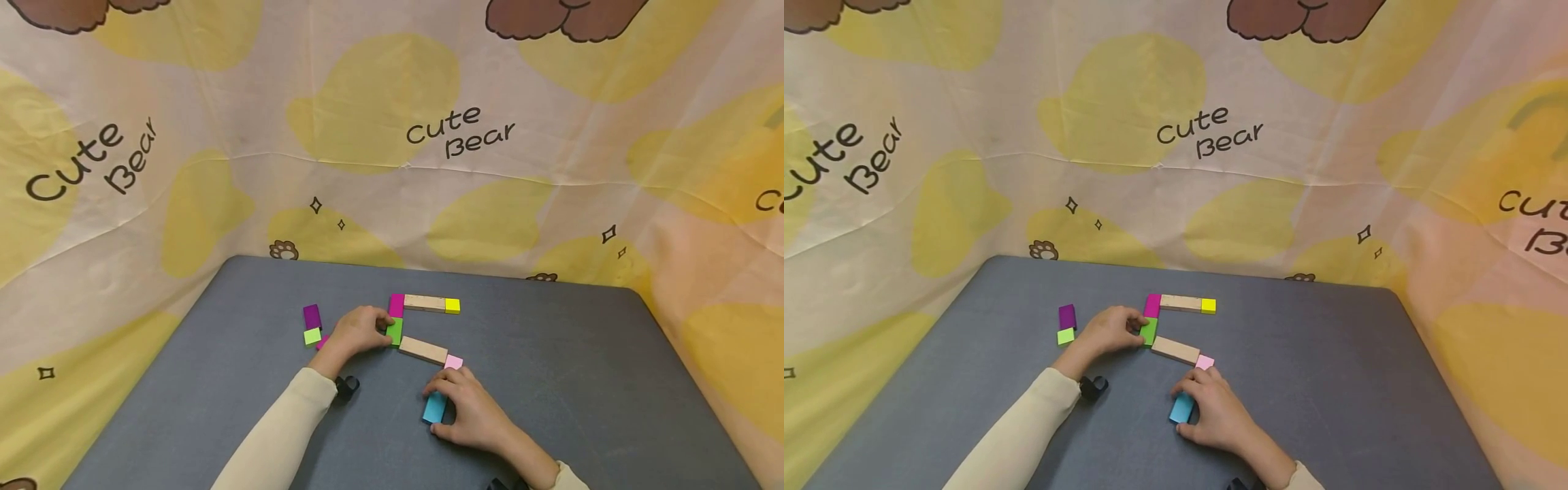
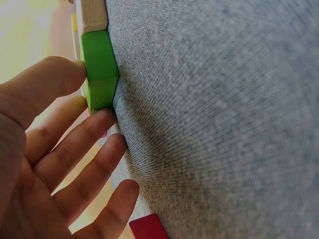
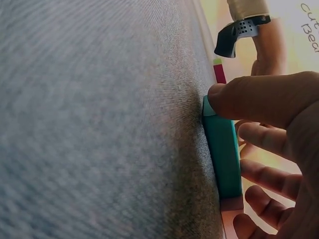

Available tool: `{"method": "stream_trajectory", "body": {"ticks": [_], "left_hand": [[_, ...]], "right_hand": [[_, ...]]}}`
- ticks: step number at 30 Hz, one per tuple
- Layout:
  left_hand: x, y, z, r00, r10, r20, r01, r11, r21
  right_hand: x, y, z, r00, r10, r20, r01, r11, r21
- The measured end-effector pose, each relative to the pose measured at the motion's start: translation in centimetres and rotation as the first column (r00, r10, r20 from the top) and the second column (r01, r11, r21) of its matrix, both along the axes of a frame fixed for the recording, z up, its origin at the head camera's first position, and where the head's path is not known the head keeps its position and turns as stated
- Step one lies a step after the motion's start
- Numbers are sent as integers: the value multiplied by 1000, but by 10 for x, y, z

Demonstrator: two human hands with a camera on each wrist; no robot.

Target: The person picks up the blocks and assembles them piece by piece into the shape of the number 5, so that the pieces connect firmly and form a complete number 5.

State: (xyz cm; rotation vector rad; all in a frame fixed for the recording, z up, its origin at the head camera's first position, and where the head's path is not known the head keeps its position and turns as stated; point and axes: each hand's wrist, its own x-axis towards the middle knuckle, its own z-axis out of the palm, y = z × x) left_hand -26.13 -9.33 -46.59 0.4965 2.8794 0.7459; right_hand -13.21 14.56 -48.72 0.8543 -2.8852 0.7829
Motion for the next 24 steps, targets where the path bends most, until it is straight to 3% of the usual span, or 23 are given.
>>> {"method": "stream_trajectory", "body": {"ticks": [4,12,21,24], "left_hand": [[0,-1,1,1000,4,3,-4,1000,2],[0,1,2,1000,18,14,-18,1000,-8],[3,6,10,1000,-19,-25,17,997,-80],[4,6,12,998,-31,-51,28,997,-69]], "right_hand": [[-1,1,2,1000,-9,7,9,1000,7],[-3,5,5,994,-102,-39,104,993,53],[-4,5,4,995,-95,-13,96,992,87],[-4,5,4,995,-97,-4,97,992,82]]}}
